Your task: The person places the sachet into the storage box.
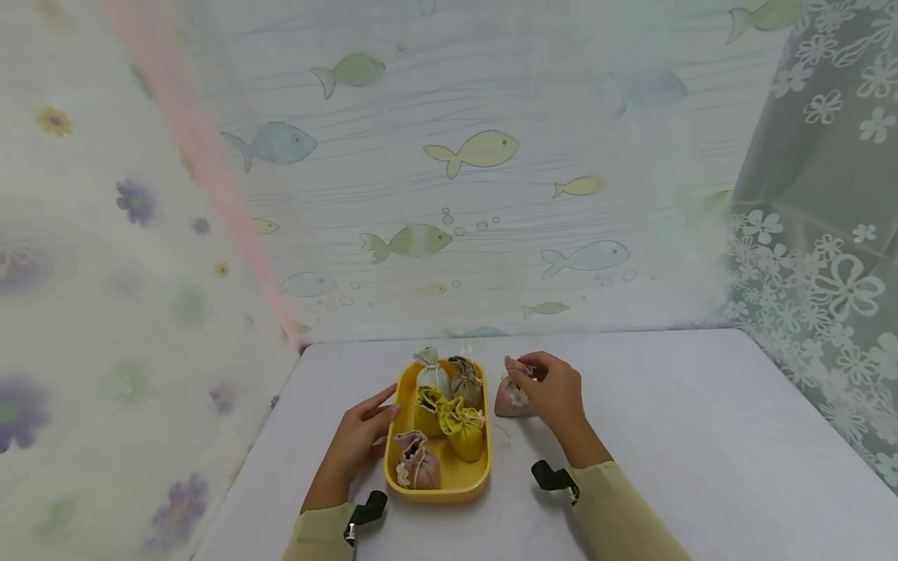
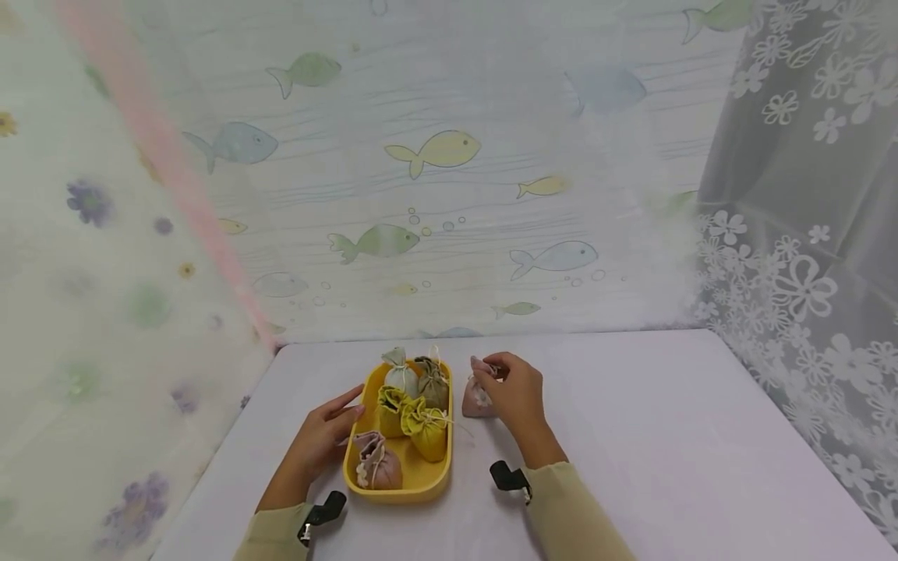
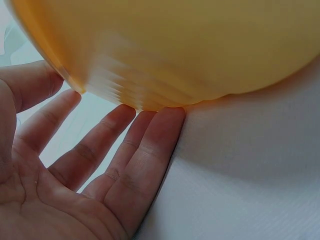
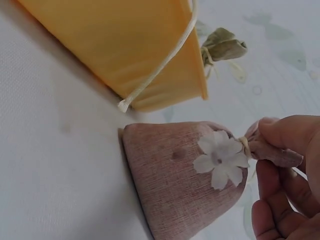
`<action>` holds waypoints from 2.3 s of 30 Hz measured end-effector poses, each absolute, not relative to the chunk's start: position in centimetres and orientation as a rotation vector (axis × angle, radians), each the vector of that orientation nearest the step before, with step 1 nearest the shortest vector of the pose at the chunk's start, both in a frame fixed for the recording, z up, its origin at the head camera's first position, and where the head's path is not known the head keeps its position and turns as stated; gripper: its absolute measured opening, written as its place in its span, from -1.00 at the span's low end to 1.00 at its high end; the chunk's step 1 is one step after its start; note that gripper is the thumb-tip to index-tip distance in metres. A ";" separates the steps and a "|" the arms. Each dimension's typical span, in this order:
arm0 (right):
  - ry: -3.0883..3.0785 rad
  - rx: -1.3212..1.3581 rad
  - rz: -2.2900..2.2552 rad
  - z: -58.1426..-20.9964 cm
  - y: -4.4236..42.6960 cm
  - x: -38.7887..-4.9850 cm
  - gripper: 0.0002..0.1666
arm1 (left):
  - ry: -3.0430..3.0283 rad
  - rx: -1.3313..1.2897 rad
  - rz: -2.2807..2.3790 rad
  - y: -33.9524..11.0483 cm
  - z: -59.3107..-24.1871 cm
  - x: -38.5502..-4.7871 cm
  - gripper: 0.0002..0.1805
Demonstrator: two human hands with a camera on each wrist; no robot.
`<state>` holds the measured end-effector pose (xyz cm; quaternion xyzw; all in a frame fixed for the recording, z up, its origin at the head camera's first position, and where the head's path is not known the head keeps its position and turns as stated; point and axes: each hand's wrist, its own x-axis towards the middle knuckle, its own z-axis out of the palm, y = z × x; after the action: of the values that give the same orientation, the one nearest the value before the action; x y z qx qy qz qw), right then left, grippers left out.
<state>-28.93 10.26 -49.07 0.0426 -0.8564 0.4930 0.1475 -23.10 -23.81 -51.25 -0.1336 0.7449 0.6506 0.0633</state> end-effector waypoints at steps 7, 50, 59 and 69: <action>-2.487 0.118 1.476 -47.9 10.9 -28.1 -0.69 | 2.256 -0.376 1.968 -23.8 -50.9 -23.1 -0.37; -2.334 0.449 1.477 -43.0 10.8 -24.5 -0.82 | 2.240 -0.399 1.975 -23.8 -51.2 -23.1 -0.35; -2.350 0.496 1.522 -41.7 10.5 -23.4 -0.83 | 2.237 -0.393 1.976 -23.8 -51.3 -23.1 -0.35; -2.345 0.645 1.526 -41.0 9.6 -22.2 -0.85 | 2.236 -0.384 1.984 -23.9 -51.4 -23.0 -0.35</action>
<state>-22.24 9.64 -41.00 0.2225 -0.8092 0.5267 0.1348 -22.98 -23.91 -51.41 -0.1273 0.7404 0.6569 0.0639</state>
